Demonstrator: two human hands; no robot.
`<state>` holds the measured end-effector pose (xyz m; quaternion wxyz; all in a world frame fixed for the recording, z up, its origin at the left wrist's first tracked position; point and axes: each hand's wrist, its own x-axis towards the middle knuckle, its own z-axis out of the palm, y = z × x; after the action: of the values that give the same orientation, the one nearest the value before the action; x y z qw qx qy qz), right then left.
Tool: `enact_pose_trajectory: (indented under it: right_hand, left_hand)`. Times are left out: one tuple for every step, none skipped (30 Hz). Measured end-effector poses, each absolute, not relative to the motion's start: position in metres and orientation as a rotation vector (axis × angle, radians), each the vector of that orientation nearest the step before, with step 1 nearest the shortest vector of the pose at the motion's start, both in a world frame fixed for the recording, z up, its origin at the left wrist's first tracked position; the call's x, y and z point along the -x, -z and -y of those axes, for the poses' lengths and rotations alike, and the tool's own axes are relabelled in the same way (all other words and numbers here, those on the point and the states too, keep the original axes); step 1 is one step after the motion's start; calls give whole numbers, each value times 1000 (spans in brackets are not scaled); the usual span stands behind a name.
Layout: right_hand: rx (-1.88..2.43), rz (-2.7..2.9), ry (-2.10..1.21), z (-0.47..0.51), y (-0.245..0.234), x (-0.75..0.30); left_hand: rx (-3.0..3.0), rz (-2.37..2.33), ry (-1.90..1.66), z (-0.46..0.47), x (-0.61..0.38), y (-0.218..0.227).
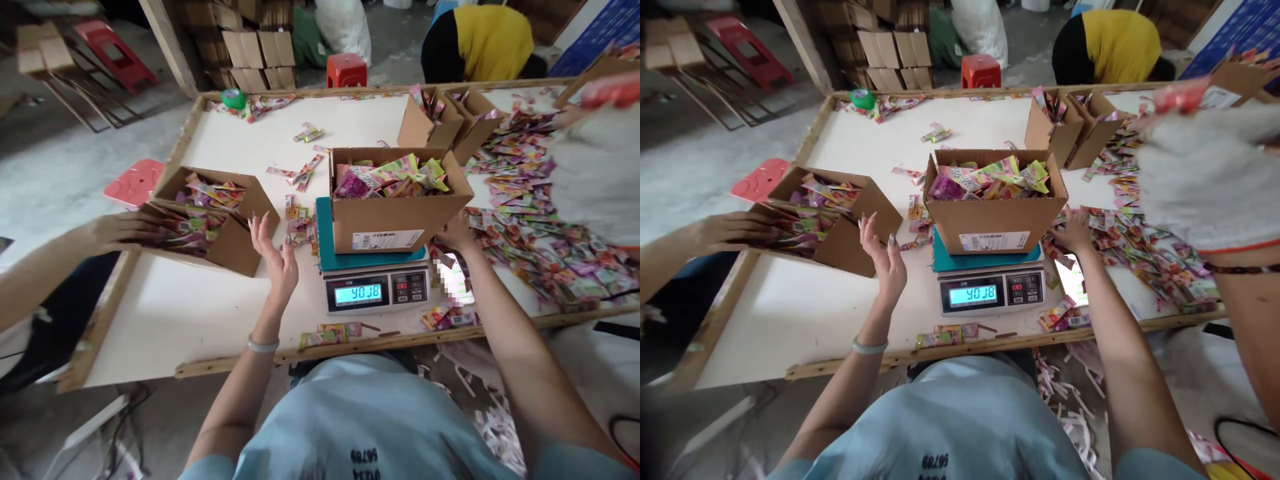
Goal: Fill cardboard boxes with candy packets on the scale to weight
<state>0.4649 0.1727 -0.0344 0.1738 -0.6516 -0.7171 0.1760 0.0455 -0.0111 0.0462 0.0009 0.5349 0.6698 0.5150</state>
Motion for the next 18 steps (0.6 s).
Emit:
enact_pose_trajectory:
  right_hand:
    - [1940, 2033, -517, -169, 40, -467]
    - [2018, 2032, -535, -167, 45, -468]
    - [2073, 2035, -549, -167, 49, -469]
    - [2097, 2038, -559, -168, 52, -470]
    - [2094, 2038, -567, -170, 53, -471]
    - [2095, 2034, -573, -172, 54, -472]
    - [2097, 2023, -578, -175, 54, -473]
    - [2096, 2004, -583, -176, 54, -474]
    - [2090, 1980, -585, -177, 53, -476]
    - [2075, 1952, -586, -178, 51, -476]
    - [2048, 1920, -584, -178, 49, -477]
    - [2013, 1884, -578, -179, 46, -477]
    - [1969, 1843, -571, -181, 42, -478]
    - [1916, 1799, -563, -183, 36, -478]
    - [1853, 1755, -556, -187, 30, -478]
    - [1782, 1715, -552, -192, 23, -478]
    - [1701, 1680, -554, -198, 15, -478]
    - [1608, 1661, -564, -204, 7, -478]
  left_hand:
    - [-1676, -2105, -1621, 11, -47, -46]
    - [-1678, -2103, -1624, 11, -48, -46]
    - [-1685, -2100, -1626, 12, -48, -46]
    - [-1697, -2097, -1627, 12, -48, -46]
    - [-1709, -2097, -1626, 13, -48, -47]
    - [-1713, -2102, -1626, 14, -47, -48]
    - [-1708, -2108, -1626, 15, -46, -49]
    - [-1694, -2112, -1625, 16, -44, -49]
    - [-1674, -2111, -1624, 16, -43, -49]
    - [-1656, -2105, -1622, 16, -43, -50]
    - [-1645, -2093, -1617, 16, -42, -50]
    - [-1642, -2077, -1610, 15, -43, -50]
    - [-1640, -2062, -1602, 14, -43, -49]
    - [-1637, -2048, -1598, 13, -44, -49]
    - [-1635, -2034, -1594, 11, -46, -48]
    - [-1634, -2018, -1596, 10, -47, -47]
    - [-1629, -2005, -1602, 9, -47, -45]
    - [-1622, -1995, -1609, 8, -48, -44]
